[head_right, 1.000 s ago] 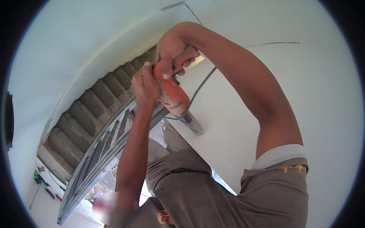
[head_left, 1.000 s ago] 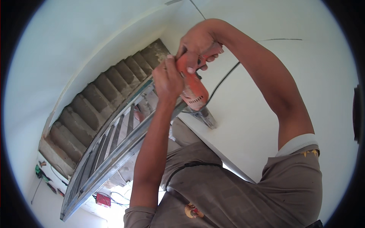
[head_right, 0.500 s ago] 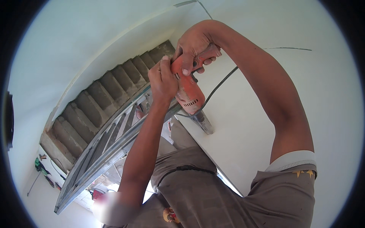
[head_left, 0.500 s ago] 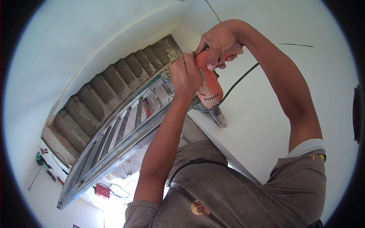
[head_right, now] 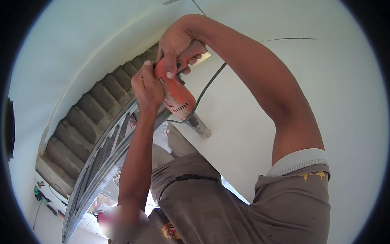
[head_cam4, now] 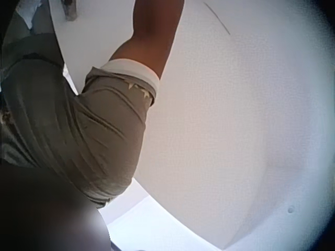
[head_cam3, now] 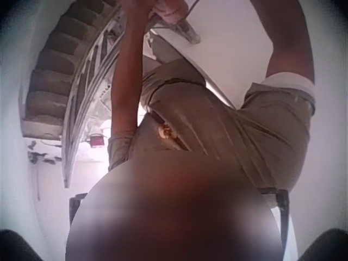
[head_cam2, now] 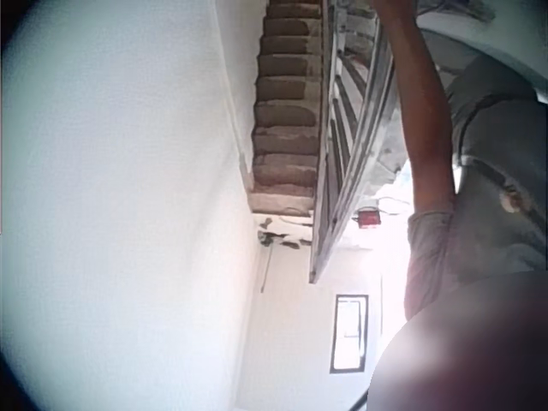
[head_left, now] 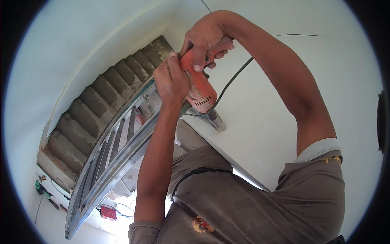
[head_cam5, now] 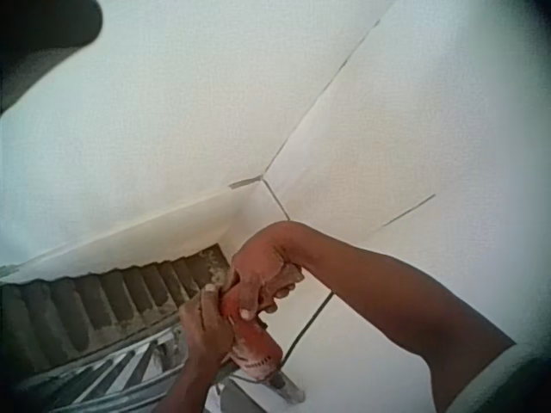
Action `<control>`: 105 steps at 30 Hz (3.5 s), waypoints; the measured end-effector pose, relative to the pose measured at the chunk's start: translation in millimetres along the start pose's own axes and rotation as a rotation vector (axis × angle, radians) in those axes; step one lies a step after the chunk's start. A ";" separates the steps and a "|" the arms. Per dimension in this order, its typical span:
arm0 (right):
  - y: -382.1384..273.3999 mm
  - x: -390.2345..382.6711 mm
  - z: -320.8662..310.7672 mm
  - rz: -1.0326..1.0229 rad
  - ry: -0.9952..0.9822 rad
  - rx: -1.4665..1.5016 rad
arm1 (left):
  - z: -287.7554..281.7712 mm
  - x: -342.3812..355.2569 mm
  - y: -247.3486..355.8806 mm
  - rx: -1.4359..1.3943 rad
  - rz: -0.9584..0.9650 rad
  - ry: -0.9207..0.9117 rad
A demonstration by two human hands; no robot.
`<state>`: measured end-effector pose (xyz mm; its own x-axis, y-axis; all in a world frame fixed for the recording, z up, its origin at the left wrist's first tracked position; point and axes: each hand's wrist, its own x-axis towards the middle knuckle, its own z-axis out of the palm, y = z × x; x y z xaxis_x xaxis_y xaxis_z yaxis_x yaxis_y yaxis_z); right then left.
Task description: Drilling holes in a metal railing frame and a wall using a power drill.
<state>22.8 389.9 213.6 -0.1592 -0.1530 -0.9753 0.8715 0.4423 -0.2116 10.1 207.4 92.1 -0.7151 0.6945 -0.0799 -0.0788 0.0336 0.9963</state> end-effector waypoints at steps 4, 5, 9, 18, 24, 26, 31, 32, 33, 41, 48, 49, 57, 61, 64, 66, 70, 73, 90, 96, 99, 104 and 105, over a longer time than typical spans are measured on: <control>-4.7 -2.6 -0.5 0.019 -0.009 -0.030 | 0.6 -0.8 0.8 -0.018 0.017 0.023; -3.2 -1.6 -2.2 0.024 -0.005 -0.030 | 1.3 -0.6 0.9 -0.024 0.019 0.022; 4.1 4.4 1.0 -0.002 -0.020 0.009 | 1.7 -4.5 1.0 -0.032 0.014 0.011; 4.3 -1.7 0.7 0.020 -0.016 -0.008 | 5.3 -5.2 0.2 -0.052 0.015 0.014; 10.5 -1.0 5.4 -0.006 0.007 0.035 | 5.7 -9.4 6.0 -0.042 0.001 0.001; 8.8 0.6 2.2 -0.010 0.001 0.027 | 4.2 -7.0 4.7 -0.043 0.000 0.006; 12.6 3.3 3.6 -0.019 -0.020 0.038 | 5.4 -10.8 5.3 -0.018 0.038 0.023; 12.9 3.7 2.3 -0.019 -0.021 0.037 | 5.8 -10.8 4.8 -0.017 0.037 0.025; 11.7 3.0 1.0 -0.016 -0.026 0.009 | 5.7 -10.3 4.2 -0.011 0.026 0.017; 12.4 0.7 3.8 -0.024 -0.030 -0.001 | 5.7 -12.6 1.9 0.003 0.041 0.012; 19.2 5.3 0.9 -0.036 -0.029 0.006 | 9.7 -12.6 1.2 0.033 0.087 0.028; 16.3 4.5 0.9 -0.026 -0.029 -0.011 | 8.2 -12.5 0.7 0.036 0.085 0.026; 18.8 8.1 2.7 -0.054 -0.055 0.029 | 6.3 -16.3 3.4 0.031 0.057 0.019; 13.9 0.3 2.2 -0.024 -0.033 0.002 | 6.7 -15.0 4.8 0.043 0.049 0.024; 16.6 2.3 5.5 -0.023 -0.011 0.044 | 6.1 -15.4 7.2 0.010 0.064 0.025; 17.3 -1.5 4.8 -0.031 0.008 0.029 | 7.3 -13.8 6.9 0.029 0.065 0.020; 17.6 -4.7 6.6 -0.038 -0.003 0.054 | 6.9 -14.2 11.3 0.043 0.073 0.006; 16.3 -7.9 6.6 -0.035 0.004 0.049 | 9.1 -13.9 8.1 0.023 0.074 0.020; 14.3 -3.5 4.3 -0.020 -0.003 0.042 | 8.0 -13.8 7.5 -0.003 0.054 0.028; 7.1 -8.8 6.4 -0.019 0.061 -0.046 | 8.4 -13.9 3.8 0.001 0.079 0.034; 3.6 -11.2 6.3 -0.038 0.076 -0.045 | 7.2 -14.3 5.3 -0.011 0.061 0.034; 3.9 -13.5 9.0 -0.039 0.108 -0.039 | 6.0 -14.4 3.1 0.010 0.052 0.030; 6.6 -9.7 8.4 -0.050 0.108 -0.018 | 5.5 -14.4 3.3 0.033 0.036 0.021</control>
<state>34.1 386.9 222.1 -0.2516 -0.0797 -0.9646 0.8528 0.4529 -0.2599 24.0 201.4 96.8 -0.7314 0.6805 -0.0448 -0.0305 0.0329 0.9990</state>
